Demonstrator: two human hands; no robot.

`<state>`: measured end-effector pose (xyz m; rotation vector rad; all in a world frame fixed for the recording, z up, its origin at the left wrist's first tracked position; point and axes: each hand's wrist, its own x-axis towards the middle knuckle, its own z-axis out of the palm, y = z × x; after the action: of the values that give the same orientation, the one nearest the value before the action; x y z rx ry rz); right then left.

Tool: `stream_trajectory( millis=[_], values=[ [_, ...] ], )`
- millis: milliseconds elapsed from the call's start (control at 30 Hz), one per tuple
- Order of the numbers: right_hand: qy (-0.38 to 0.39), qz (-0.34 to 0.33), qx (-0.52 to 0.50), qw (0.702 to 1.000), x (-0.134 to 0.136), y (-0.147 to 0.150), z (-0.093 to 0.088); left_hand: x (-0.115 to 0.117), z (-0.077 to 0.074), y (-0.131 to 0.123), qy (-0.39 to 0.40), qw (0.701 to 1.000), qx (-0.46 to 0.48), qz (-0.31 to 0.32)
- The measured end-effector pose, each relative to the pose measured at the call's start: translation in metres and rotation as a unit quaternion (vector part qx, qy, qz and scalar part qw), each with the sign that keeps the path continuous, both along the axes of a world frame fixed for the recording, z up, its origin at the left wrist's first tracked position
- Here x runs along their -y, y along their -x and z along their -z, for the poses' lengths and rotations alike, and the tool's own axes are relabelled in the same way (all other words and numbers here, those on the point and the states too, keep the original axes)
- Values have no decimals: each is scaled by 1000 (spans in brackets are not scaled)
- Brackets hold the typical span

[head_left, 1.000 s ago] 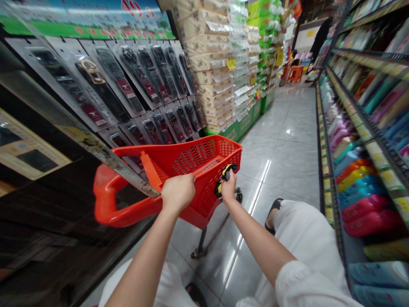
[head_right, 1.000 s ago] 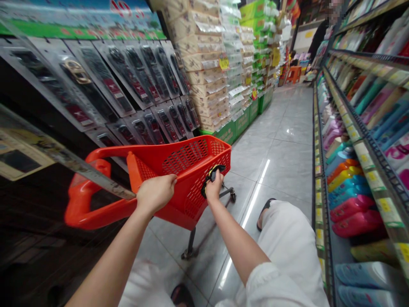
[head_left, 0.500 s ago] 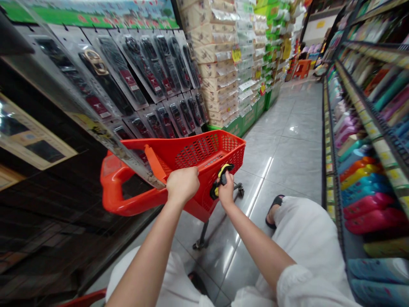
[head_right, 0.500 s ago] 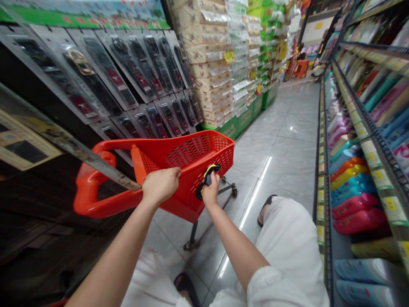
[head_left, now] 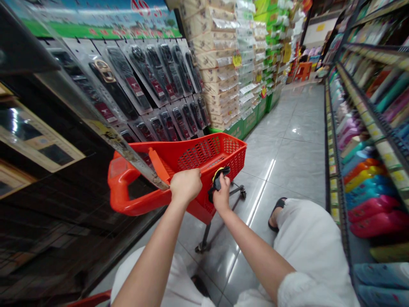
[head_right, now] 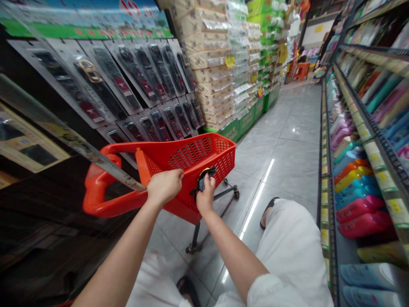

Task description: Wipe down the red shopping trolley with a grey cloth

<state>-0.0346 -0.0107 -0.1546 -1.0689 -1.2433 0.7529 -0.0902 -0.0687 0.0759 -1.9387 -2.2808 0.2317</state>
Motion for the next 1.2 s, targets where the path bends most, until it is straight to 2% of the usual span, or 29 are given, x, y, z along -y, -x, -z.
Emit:
stream_trajectory(
  millis=[100, 167, 233, 300, 433, 533, 600, 667, 733, 800, 900, 1000, 1100, 1200],
  values=[
    [-2, -26, 42, 999, 28, 3, 15, -1, 0, 0, 3, 1000, 1, -6],
    [26, -35, 59, 997, 46, 5, 32, -1, 0, 1, 0, 1000, 2, -4],
    [56, -35, 55, 996, 55, 8, 41, 0, 0, 2, -3, 1000, 2, 0],
    [58, -31, 31, 997, 56, 14, 37, 0, 0, 2, -4, 1000, 1, 3],
    [1, -48, 2, 999, 55, 19, 26, 0, -1, 2, -3, 1000, 5, -1],
    [13, -73, 33, 997, 69, 13, 46, 0, -1, 2, -4, 1000, 11, -5],
    [62, -78, 46, 994, 79, 9, 64, 0, 0, 3, -5, 1000, 14, -5],
    [100, -73, 35, 992, 85, 11, 73, -1, 0, 3, -6, 1000, 16, -6],
    [97, -57, 7, 994, 84, 18, 69, -1, 1, 3, -6, 1000, 17, -8],
    [66, -39, -16, 997, 81, 28, 57, -2, 0, 3, -9, 1000, 17, -9],
    [20, -57, 0, 998, 82, 34, 48, -4, -1, 3, -10, 1000, 18, -11],
    [2, -91, 31, 995, 89, 27, 61, -6, -1, 3, -9, 1000, 18, -13],
    [29, -104, 17, 994, 88, 16, 77, -7, 0, 3, -15, 1000, 16, -12],
    [51, -80, -30, 995, 65, 5, 72, -8, 1, 3, -17, 1000, 15, -10]
  ],
)
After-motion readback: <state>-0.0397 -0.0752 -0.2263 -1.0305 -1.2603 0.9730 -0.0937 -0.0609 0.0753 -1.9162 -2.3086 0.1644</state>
